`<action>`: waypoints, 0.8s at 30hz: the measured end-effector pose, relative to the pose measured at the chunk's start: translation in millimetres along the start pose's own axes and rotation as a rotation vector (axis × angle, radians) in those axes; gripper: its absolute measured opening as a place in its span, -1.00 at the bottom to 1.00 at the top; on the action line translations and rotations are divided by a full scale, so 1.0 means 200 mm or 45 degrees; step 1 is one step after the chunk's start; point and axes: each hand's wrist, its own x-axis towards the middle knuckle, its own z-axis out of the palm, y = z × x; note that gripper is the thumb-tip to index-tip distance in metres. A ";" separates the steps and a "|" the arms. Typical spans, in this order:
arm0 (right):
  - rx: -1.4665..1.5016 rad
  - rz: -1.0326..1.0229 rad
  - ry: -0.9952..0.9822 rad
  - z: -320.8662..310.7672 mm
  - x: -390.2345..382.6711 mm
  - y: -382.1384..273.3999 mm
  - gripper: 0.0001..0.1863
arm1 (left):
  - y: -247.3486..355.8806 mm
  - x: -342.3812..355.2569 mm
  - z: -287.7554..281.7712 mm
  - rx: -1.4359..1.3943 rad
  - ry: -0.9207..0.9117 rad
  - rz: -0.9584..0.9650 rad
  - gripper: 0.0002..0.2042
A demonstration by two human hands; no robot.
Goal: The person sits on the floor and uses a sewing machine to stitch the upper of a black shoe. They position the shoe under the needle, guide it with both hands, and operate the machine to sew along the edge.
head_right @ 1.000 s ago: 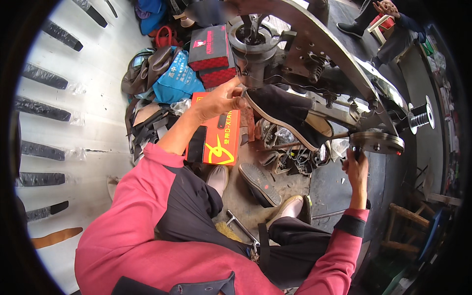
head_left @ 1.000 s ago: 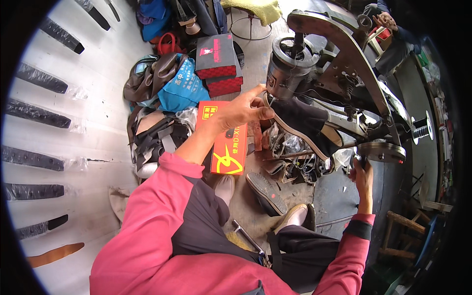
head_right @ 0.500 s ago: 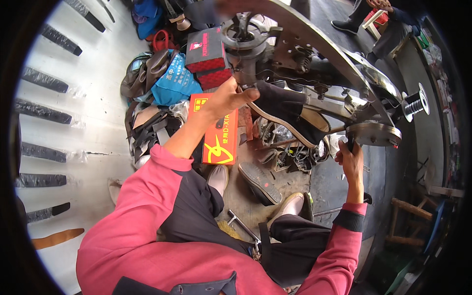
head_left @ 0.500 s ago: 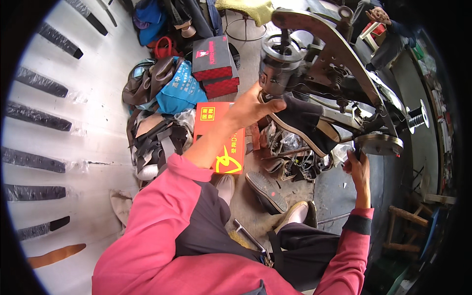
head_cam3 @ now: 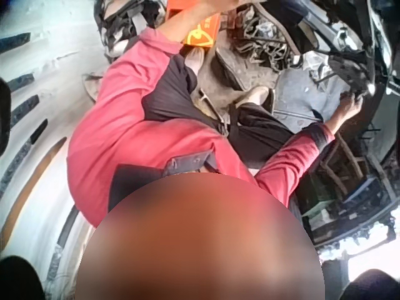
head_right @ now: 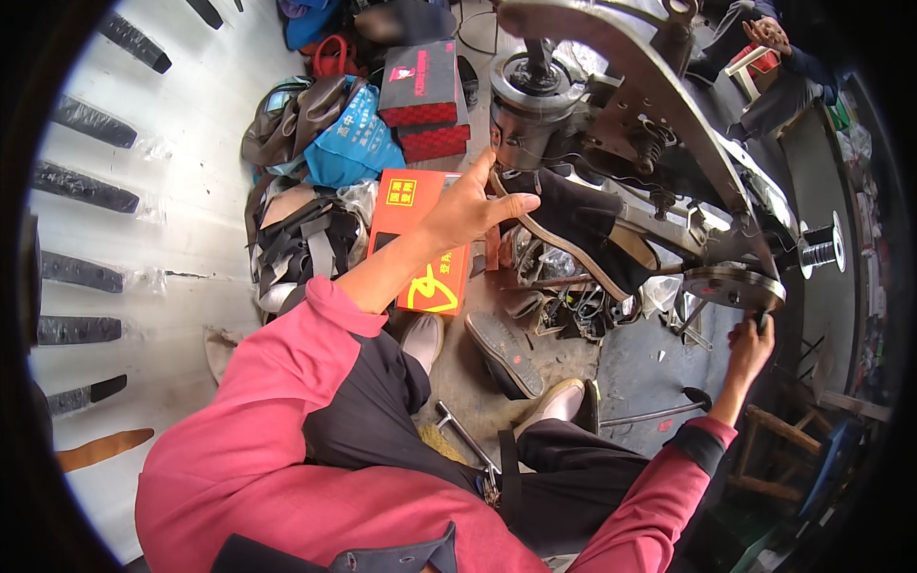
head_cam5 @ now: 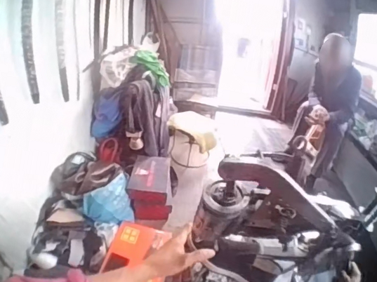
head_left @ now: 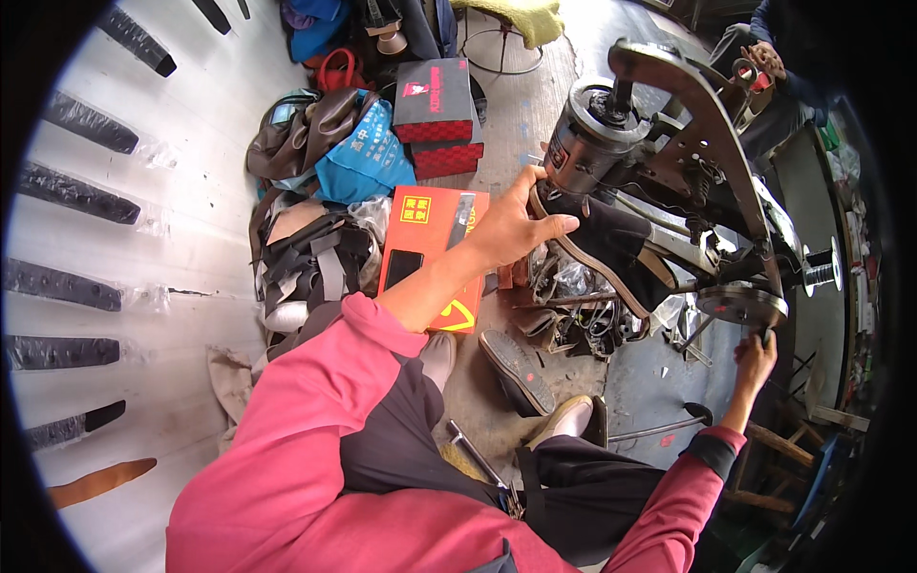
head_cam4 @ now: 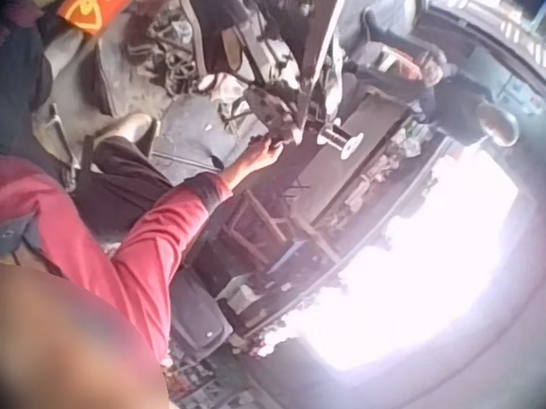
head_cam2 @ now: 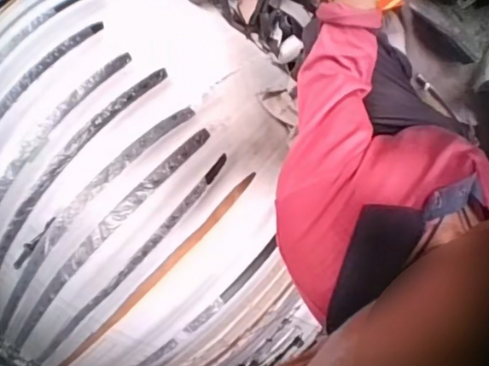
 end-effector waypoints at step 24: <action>-0.305 0.089 -0.669 0.41 -0.27 -0.05 -0.66 | 0.00 -0.02 0.01 0.029 0.021 0.017 -0.27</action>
